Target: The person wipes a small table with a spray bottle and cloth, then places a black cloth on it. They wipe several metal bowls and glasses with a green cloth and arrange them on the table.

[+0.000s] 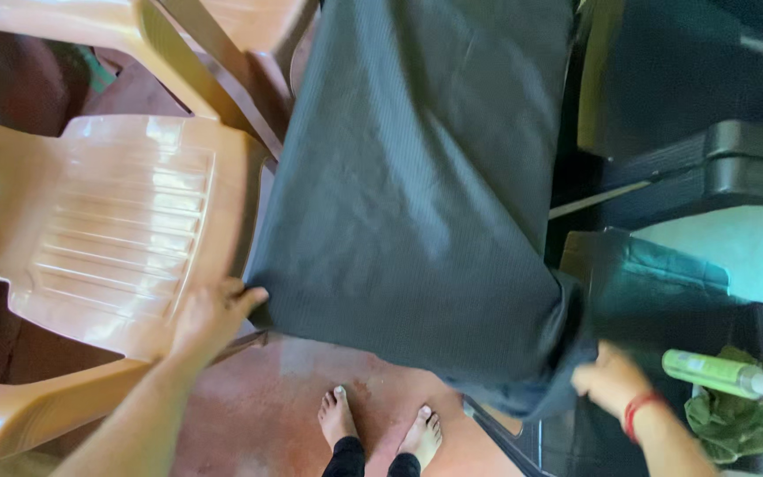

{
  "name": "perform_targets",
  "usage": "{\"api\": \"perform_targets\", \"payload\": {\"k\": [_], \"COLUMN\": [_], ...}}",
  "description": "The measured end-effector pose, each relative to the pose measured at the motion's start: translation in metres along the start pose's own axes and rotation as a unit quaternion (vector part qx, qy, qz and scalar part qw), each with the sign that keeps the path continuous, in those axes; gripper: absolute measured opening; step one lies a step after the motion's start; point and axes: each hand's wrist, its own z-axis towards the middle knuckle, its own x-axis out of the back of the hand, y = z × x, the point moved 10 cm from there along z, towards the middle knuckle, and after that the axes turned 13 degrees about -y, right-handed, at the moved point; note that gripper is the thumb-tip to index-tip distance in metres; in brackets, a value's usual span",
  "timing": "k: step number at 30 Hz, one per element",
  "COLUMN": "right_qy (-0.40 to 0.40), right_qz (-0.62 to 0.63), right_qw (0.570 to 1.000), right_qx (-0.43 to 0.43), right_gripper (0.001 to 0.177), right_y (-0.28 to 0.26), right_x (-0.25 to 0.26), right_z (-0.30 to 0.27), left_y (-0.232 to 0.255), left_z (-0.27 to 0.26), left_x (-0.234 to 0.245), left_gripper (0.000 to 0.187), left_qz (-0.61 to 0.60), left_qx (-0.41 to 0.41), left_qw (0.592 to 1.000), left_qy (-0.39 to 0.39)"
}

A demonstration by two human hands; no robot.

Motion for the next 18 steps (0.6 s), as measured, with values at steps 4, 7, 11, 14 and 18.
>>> {"api": "perform_targets", "payload": {"k": [4,7,11,14,18], "right_qy": [0.2,0.053,-0.008,0.054,0.191], "right_qz": [0.344,0.374,0.327,0.323,0.066], "right_qw": [0.897,0.923,0.945,0.945,0.979], "right_qx": [0.192,0.07,-0.031,-0.015,0.04], "right_gripper": [0.051,0.063,0.083,0.075,0.058], "right_y": [-0.072,-0.131,-0.173,-0.195,-0.239], "right_x": [0.099,0.086,0.071,0.094,0.143], "right_z": [-0.003,0.022,0.04,0.055,0.068], "left_y": [0.013,0.047,0.091,0.119,0.152], "left_z": [0.018,0.046,0.105,0.134,0.185], "left_x": [0.029,0.05,0.039,0.039,0.048], "left_gripper": [0.042,0.048,0.06,0.06,0.062], "left_qz": [-0.015,-0.058,-0.09,-0.065,-0.043], "left_qx": [-0.035,-0.108,-0.113,-0.085,-0.056], "left_qw": [0.999,0.983,0.983,0.99,0.992], "left_qy": [0.037,0.137,0.115,0.094,0.105]}}
